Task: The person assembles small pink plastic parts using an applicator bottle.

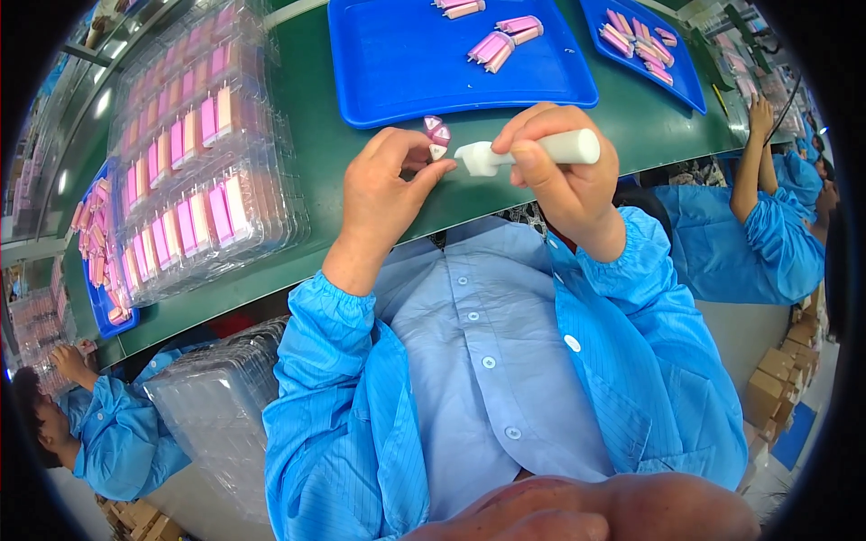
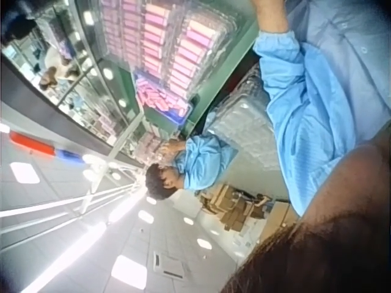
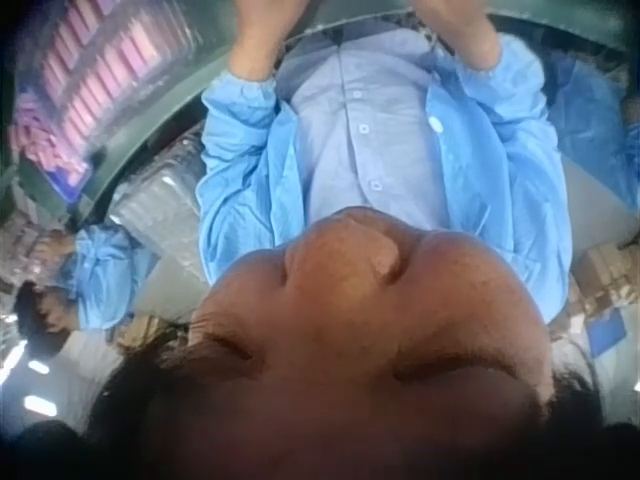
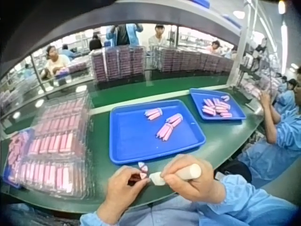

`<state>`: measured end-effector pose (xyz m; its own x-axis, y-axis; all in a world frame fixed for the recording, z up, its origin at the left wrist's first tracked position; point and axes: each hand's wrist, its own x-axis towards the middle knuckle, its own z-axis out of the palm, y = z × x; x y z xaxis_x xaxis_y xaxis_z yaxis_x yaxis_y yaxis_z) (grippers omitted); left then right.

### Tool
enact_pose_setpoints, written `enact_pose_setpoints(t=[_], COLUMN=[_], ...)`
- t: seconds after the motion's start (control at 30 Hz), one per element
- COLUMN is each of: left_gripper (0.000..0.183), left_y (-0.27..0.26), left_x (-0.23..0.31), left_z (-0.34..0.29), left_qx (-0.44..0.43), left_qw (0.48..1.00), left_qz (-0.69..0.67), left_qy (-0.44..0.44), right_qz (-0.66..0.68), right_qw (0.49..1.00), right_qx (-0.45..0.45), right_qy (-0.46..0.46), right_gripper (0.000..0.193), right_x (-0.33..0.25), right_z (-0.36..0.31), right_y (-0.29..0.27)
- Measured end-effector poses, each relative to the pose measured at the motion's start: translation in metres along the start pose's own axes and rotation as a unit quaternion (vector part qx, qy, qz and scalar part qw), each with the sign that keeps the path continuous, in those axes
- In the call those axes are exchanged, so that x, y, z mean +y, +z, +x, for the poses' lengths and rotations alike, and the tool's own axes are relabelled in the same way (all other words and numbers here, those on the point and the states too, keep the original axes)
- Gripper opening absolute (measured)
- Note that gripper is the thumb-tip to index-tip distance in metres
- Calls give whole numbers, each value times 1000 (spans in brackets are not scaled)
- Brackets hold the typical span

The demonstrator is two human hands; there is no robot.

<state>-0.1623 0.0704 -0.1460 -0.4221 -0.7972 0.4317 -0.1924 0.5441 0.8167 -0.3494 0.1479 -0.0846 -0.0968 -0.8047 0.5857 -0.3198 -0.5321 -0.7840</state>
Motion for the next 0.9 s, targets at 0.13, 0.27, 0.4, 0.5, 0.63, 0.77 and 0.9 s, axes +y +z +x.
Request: enact_pose_setpoints(t=[0.13,0.27,0.4,0.5,0.63,0.77,0.9], left_gripper=[27,26,25,25,28,40,31], left_y=[1,0,0,0,2,3,2], left_x=[0,2,2,0,5,-4,-11], left_z=[0,0,2,2,3,4,1], left_qx=[4,7,11,8,26,24,-14], left_qw=[1000,1000,999,999,999,989,999], left_qz=[11,5,9,19,28,128,49], left_qy=[14,20,31,43,24,65,-7], right_qz=[-1,-33,-63,-78,-97,-108,62], right_qw=[999,998,993,996,995,993,990], right_qx=[-15,-28,-81,-28,-29,-44,-56], right_qy=[-29,-47,-55,-15,3,-1,114], right_gripper=[14,15,9,17,19,20,11], right_x=[0,3,3,1,4,3,7], right_z=[1,5,10,15,18,19,25], right_y=[8,13,11,21,24,21,-3])
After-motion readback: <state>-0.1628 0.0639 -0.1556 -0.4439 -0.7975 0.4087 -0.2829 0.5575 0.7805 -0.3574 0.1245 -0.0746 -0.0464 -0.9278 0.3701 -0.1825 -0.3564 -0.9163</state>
